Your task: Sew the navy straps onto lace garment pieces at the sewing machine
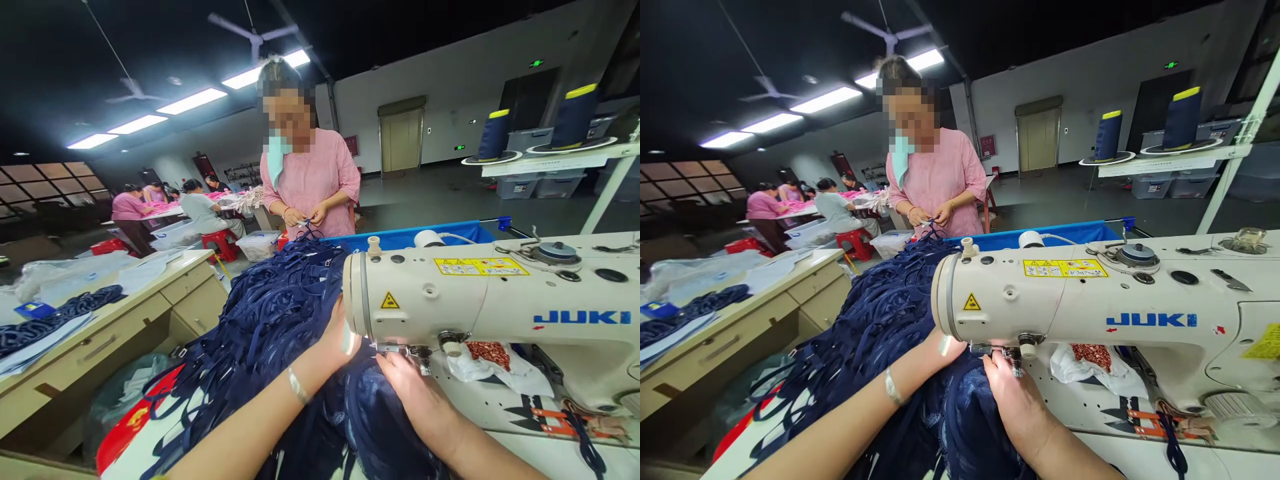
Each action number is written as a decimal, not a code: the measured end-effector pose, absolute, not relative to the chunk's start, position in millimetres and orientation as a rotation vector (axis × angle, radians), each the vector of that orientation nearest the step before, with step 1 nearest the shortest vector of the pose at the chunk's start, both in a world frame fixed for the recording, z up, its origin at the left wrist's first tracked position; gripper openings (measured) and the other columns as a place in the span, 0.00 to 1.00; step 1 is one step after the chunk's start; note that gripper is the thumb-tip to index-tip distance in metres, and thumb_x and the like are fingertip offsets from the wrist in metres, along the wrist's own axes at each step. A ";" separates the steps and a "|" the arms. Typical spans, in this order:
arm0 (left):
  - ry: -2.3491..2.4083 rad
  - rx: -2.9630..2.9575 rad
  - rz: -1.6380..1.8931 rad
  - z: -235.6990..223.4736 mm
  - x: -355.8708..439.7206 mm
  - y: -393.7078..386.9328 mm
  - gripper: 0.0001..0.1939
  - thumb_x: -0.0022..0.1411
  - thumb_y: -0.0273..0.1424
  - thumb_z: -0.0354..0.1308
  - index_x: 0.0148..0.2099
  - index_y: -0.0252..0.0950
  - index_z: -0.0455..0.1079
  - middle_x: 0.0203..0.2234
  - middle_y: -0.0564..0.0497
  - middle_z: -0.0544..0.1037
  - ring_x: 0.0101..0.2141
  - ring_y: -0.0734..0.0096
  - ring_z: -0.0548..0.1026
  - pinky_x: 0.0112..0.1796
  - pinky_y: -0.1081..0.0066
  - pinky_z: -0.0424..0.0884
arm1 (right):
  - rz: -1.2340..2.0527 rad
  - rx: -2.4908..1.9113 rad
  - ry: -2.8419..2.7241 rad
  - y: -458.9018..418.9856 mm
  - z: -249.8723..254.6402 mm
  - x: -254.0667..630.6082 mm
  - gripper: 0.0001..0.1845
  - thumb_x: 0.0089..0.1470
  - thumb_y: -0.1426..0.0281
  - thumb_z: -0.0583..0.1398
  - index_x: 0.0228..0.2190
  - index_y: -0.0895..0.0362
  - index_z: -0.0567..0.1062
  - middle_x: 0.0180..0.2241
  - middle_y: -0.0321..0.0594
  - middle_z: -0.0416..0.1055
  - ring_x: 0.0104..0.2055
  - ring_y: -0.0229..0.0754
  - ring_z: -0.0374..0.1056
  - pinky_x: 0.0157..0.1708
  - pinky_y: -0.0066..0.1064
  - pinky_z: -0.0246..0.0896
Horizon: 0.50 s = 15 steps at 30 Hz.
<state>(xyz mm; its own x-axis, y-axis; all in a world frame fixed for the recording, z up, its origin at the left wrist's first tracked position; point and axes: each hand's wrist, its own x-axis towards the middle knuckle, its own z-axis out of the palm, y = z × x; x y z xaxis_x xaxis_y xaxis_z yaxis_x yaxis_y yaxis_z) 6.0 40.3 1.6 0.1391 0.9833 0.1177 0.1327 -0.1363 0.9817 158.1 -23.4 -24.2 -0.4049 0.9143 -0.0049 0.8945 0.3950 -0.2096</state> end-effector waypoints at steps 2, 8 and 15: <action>1.251 1.748 1.018 -8.7 -5.2 18.6 0.24 0.61 0.29 0.57 0.59 0.37 0.62 0.63 0.43 0.54 0.63 0.48 0.46 0.60 0.47 0.43 | 0.274 -1.622 -2.516 -23.0 -26.5 159.2 0.34 0.51 0.88 0.44 0.55 0.56 0.67 0.56 0.47 0.63 0.52 0.46 0.66 0.42 0.28 0.69; 1.732 2.666 -0.135 -12.6 -47.9 -18.4 0.36 0.55 0.15 0.46 0.65 0.35 0.49 0.64 0.38 0.50 0.64 0.48 0.41 0.58 0.40 0.36 | 0.326 -1.605 -2.499 -26.3 -22.4 160.6 0.32 0.52 0.87 0.44 0.54 0.56 0.67 0.50 0.45 0.68 0.46 0.45 0.70 0.39 0.29 0.70; 1.413 2.719 0.059 17.1 -18.0 -26.3 0.20 0.65 0.25 0.45 0.58 0.38 0.60 0.56 0.42 0.66 0.57 0.57 0.61 0.58 0.54 0.53 | 0.390 -1.595 -2.479 -25.4 -23.4 160.4 0.30 0.54 0.85 0.43 0.53 0.55 0.67 0.51 0.44 0.67 0.48 0.45 0.68 0.42 0.29 0.67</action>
<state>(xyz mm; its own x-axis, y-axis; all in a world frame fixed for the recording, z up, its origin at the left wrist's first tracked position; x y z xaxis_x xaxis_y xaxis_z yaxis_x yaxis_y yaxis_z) -18.0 -26.3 17.1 0.5748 0.8183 -0.0011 0.8153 -0.5726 0.0862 160.4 -25.4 -23.4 -0.4144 0.9101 0.0002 0.8661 0.3944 -0.3071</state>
